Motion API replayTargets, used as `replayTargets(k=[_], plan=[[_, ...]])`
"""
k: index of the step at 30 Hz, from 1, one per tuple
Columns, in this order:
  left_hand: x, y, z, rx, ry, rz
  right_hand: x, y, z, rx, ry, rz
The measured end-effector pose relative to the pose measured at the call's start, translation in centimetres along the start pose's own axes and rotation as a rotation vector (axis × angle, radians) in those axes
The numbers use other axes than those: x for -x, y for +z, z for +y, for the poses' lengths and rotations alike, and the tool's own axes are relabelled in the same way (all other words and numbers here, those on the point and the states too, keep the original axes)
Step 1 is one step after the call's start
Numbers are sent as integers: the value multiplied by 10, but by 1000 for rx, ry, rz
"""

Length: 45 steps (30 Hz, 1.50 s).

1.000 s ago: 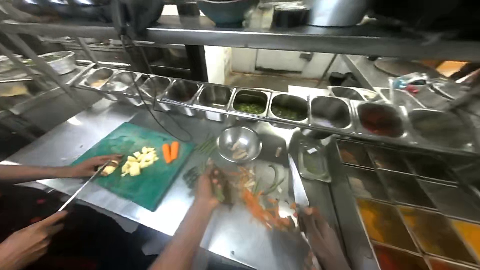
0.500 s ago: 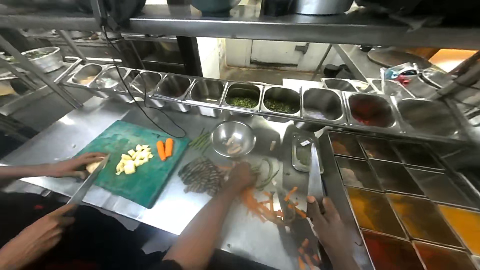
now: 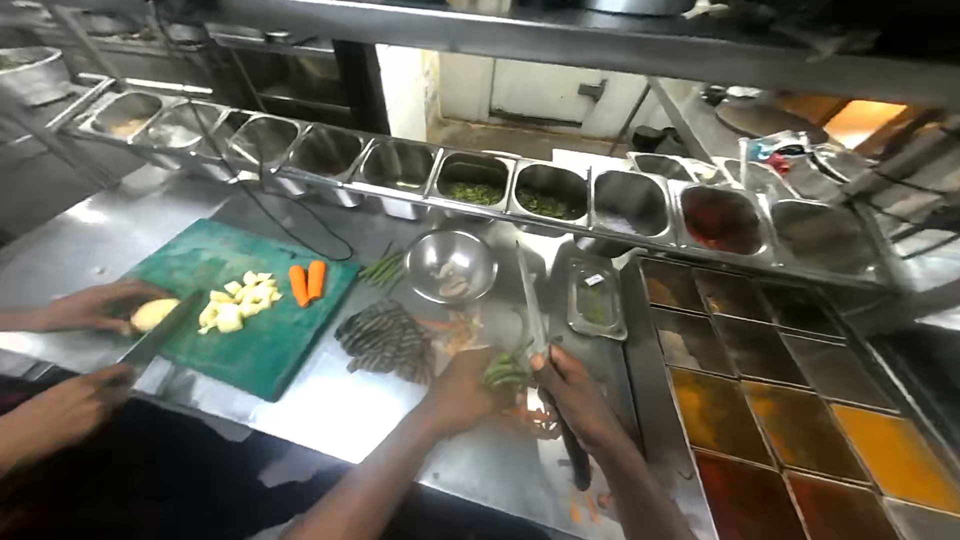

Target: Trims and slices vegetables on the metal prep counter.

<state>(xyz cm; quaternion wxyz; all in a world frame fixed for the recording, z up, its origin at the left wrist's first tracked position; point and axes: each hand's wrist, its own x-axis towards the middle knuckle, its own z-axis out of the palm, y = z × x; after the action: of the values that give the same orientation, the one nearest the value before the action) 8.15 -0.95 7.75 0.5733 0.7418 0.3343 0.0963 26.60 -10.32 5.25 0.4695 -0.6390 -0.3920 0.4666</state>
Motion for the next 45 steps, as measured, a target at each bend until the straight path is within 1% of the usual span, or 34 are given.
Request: replayTargets(k=[3,5,7,8,10,11,12,13,14,15,18,20,22,25,27,29,31,35,38,40,42,43,44,45], plan=[[8,4,-1,-242,64,97,-1,0,6,187,-74,0],[12,11,-4,-421,169,211,0,0,8,292,-102,24],[15,17,-9,-570,265,352,3,2,8,306,-75,-16],[15,19,-12,-616,312,431,6,4,8,268,-43,-48],[10,17,-21,-660,406,614,17,9,9,91,36,-114],[6,13,-24,-640,419,695,24,12,8,-21,72,-135],[4,7,-25,-565,405,750,29,14,8,-103,93,-130],[3,1,-25,-462,384,782,32,14,9,-127,92,-98],[3,-3,-26,-376,385,798,32,12,11,-87,73,-46],[3,-4,-26,-323,416,806,30,8,14,10,46,19],[4,-2,-28,-257,581,791,21,-5,23,371,2,190],[3,0,-29,-243,695,782,23,-10,18,489,5,242],[2,2,-28,-261,799,768,29,-8,6,514,-29,276],[1,5,-23,-273,917,697,35,1,-10,538,-207,342],[0,7,-20,-249,953,623,35,7,-17,562,-369,377],[0,10,-16,-206,954,562,32,9,-19,569,-522,381],[-1,12,-13,-182,948,551,29,8,-19,540,-601,332],[0,12,-13,-192,992,532,27,2,-17,402,-534,126],[0,10,-13,-309,1041,542,24,-2,-13,216,-416,-65],[-3,7,-15,-468,1076,596,23,-2,-11,167,-320,-155],[-10,5,-20,-569,1085,705,25,-2,-7,103,-266,-200],[-14,2,-24,-572,1044,782,27,-3,-3,15,-253,-202],[-16,-2,-27,-509,948,861,31,-4,1,-101,-240,-179],[-18,-6,-28,-361,805,913,35,-6,4,-202,-230,-134]])
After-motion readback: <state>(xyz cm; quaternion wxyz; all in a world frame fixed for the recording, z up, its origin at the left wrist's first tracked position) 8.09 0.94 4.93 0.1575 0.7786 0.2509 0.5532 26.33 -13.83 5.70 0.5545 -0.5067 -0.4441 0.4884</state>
